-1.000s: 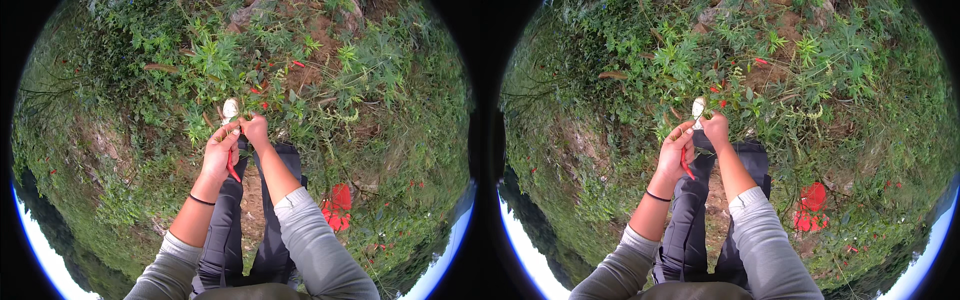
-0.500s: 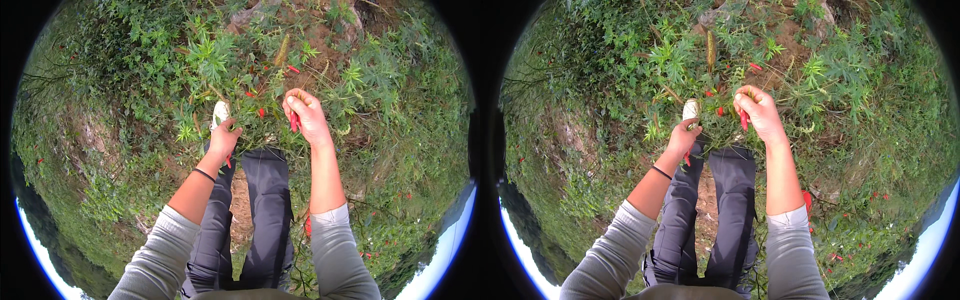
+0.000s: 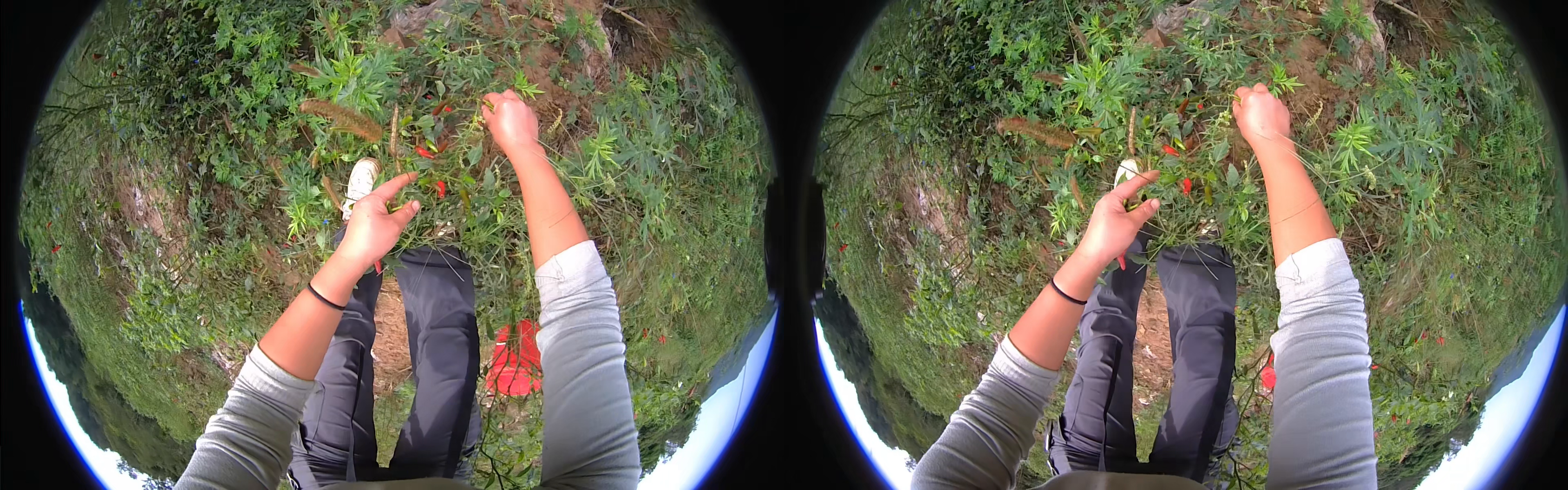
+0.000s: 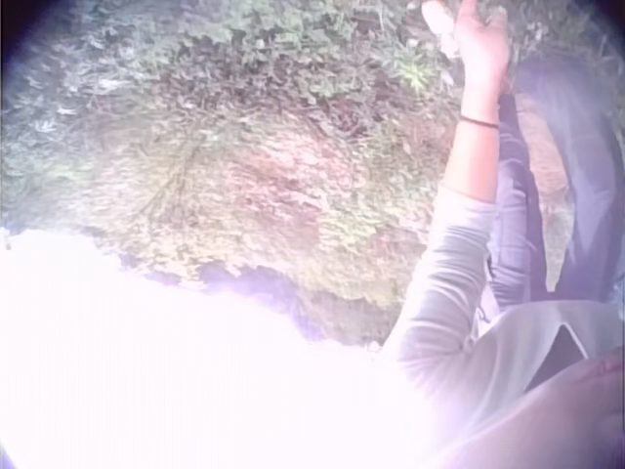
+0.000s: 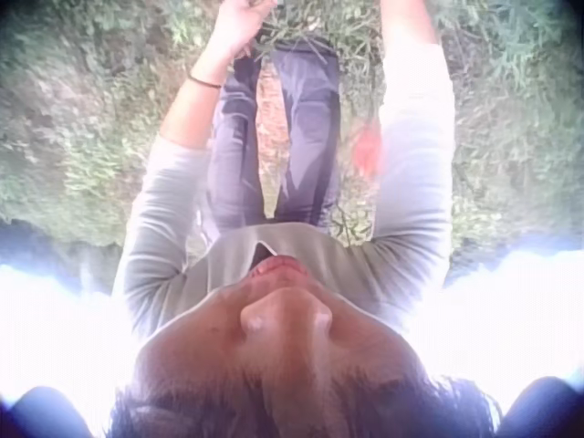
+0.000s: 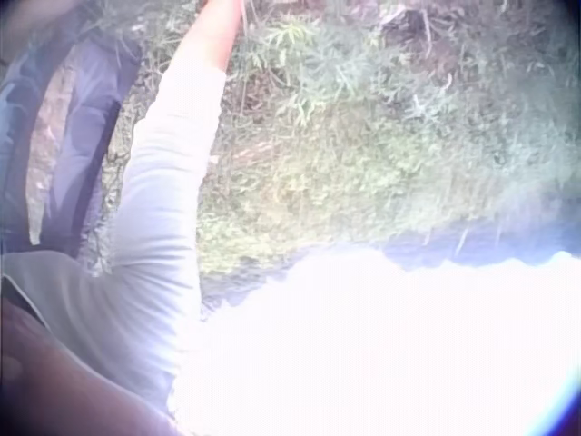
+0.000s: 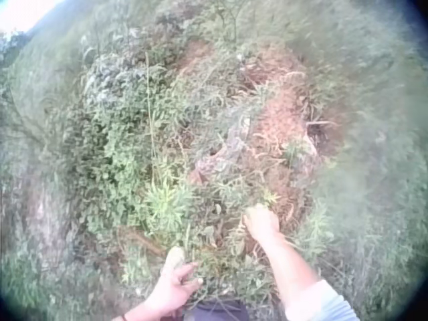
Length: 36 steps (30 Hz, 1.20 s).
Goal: The person picks red chili peppers from plants in an outdoor garden and places them into a red bucket. The person moves between plants, plucks chilies by hand, and deposits them into the bucket.
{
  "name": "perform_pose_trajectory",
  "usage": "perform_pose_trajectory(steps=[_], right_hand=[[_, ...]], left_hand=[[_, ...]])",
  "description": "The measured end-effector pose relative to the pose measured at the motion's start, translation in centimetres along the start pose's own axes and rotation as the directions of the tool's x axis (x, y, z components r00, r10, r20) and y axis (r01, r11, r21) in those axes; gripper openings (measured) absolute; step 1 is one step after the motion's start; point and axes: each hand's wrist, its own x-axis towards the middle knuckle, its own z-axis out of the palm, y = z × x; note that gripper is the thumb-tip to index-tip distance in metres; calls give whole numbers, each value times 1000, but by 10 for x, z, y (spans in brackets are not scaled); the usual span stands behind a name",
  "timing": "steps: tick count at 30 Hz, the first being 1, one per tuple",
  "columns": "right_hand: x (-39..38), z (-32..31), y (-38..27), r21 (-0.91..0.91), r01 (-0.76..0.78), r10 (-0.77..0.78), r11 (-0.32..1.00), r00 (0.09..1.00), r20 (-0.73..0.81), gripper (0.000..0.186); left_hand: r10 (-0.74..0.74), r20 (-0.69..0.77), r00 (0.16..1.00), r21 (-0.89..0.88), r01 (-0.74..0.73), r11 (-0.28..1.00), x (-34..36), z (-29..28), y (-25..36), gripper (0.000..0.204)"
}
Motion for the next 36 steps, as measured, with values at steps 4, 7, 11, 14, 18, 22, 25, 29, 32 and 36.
perform_pose_trajectory(steps=[4, 7, 11, 14, 18, 22, 25, 29, 32, 36], right_hand=[[5, 3, 2, -131, 5, 6, 991, 997, 79, 20], [4, -2, -4, -189, 50, -19, 981, 986, 163, 20], [-3, -13, -13, -81, 13, 22, 997, 906, 423, 19], [-17, -10, -3, 86, 49, -80, 995, 911, 405, 18], [-27, -28, 16, 350, -150, -146, 925, 710, 689, 19], [-70, -58, 24, 804, -594, -336, -11, 760, 557, 19], [-118, -58, 5, 740, -639, -558, -210, 700, 446, 23], [-173, -10, -23, 612, -772, -616, -174, 570, 543, 20], [-186, 19, -36, 539, -786, -417, -302, 618, 667, 15], [-166, 43, -52, 706, -592, 198, -389, 694, 692, 16]], left_hand=[[-60, -5, 998, -20, 60, 998, 35, -2, 39, 52], [-209, -54, 976, -238, 190, 952, 65, -10, 45, 54], [-273, -99, 957, 5, 275, 962, 74, -19, 26, 53], [-404, -30, 914, 171, 402, 899, 63, -23, 10, 59], [-358, -132, 924, 210, 379, 901, 49, -22, -26, 57], [-424, -95, 901, 145, 434, 889, 40, -22, -26, 56], [-440, -49, 896, 73, 443, 894, 34, -18, -37, 53], [-403, -38, 914, 121, 405, 906, 34, -14, -34, 49], [-430, -50, 902, 152, 432, 889, 33, -16, -19, 50], [-397, -41, 917, 163, 398, 903, 31, -15, -26, 49]])
